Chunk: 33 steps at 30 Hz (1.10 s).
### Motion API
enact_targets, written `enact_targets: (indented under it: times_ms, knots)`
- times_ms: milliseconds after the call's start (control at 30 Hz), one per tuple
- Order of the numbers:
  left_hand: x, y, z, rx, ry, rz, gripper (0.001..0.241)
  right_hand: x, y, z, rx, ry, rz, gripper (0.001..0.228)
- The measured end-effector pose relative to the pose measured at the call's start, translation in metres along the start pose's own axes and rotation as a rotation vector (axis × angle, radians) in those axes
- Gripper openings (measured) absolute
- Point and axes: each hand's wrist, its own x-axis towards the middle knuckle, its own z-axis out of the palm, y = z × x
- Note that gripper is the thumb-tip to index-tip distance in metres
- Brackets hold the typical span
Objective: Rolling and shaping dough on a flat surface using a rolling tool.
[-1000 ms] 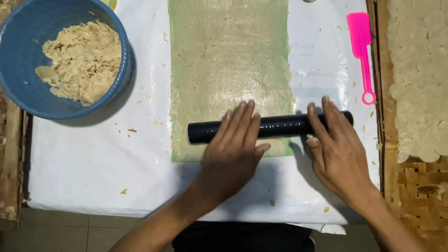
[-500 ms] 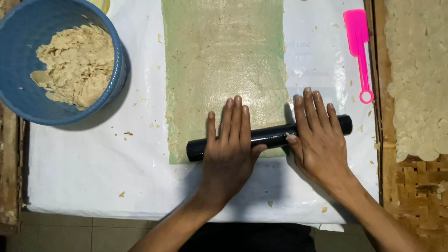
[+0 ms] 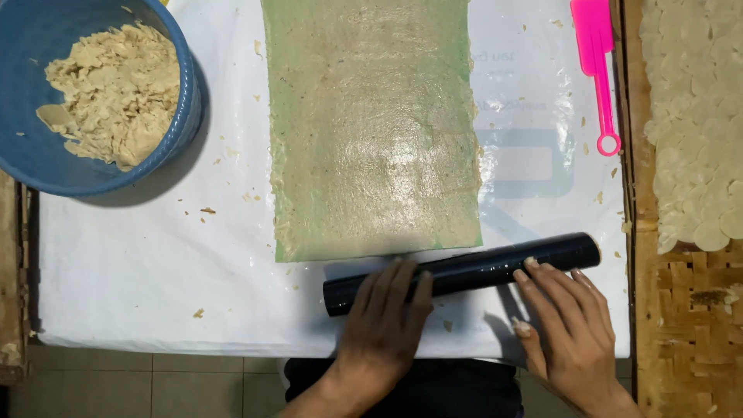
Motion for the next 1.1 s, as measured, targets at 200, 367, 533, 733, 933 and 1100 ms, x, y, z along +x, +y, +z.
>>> enact_targets:
  times_ms: [200,367,533,733,933,1100]
  knots:
    - [0.013,-0.021,-0.007,0.001,-0.132,0.109,0.051,0.052,-0.007,-0.020,0.099,0.057,0.034,0.036]
    - [0.055,-0.069,-0.022,0.033,-0.088,0.137,0.041,0.117,-0.008,-0.019,0.014,0.016,-0.008,0.032]
    - [0.079,-0.097,-0.021,-0.079,-0.185,0.079,0.047,0.165,-0.003,0.013,-0.065,-0.001,0.011,0.034]
    - [0.085,-0.088,-0.001,0.051,-0.022,0.078,0.072,0.160,0.004,0.034,-0.101,-0.093,-0.029,0.067]
    - [0.033,-0.061,0.009,0.083,-0.134,-0.030,0.075,0.107,-0.008,0.036,-0.130,-0.106,-0.047,0.081]
    - [-0.011,-0.036,0.002,0.044,-0.208,-0.041,0.069,0.050,-0.015,0.036,-0.135,-0.126,-0.055,0.068]
